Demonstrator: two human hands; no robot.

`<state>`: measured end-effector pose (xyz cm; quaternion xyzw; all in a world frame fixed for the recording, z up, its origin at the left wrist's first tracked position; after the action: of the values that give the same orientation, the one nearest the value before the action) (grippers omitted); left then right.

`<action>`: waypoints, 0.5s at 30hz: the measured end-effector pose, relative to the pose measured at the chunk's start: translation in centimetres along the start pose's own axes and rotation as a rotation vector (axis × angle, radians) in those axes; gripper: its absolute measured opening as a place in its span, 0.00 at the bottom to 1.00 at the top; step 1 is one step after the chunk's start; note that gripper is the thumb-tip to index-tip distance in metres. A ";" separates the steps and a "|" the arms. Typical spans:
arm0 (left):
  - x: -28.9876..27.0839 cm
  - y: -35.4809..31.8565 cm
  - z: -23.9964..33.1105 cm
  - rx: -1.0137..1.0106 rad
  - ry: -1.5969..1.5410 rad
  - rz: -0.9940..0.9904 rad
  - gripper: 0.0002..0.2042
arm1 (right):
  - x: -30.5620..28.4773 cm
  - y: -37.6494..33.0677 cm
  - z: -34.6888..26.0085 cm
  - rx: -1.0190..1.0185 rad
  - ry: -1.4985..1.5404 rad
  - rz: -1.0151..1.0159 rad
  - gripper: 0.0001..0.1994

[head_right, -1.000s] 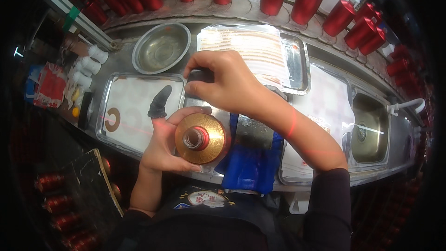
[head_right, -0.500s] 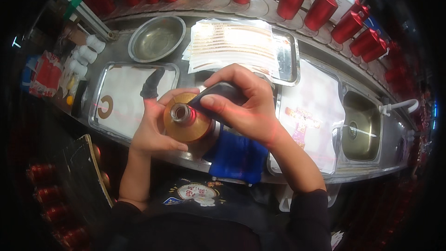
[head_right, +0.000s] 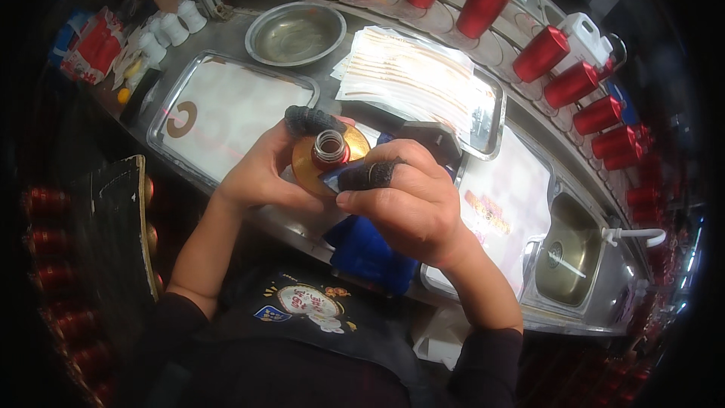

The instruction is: The person repeatedly picks red cylindrical containers from a tray, places them in a blue holder, and applies a gold circular seal to the neck of each container. They smooth the seal with fingers and a small tool, then return the container to the tray. The process is repeated for multiple containers.

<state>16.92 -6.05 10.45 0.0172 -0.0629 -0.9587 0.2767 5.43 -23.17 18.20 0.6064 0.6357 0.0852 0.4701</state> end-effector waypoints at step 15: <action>3.3 -1.3 0.3 0.286 0.496 0.488 0.33 | 2.2 -1.2 -1.9 0.037 -0.173 0.202 0.16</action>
<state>13.43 -6.68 10.58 0.2719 -0.1292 -0.8128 0.4987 3.65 -20.75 17.37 0.6809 0.5298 0.0678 0.5011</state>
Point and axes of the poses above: each hand's wrist, its own y-axis towards the middle knuckle, its own x-axis out of the palm, z = x × y, the point moved 3 cm from there along y, towards the middle knuckle, and after that the axes turned 12 degrees about y, right-handed, at the moved point
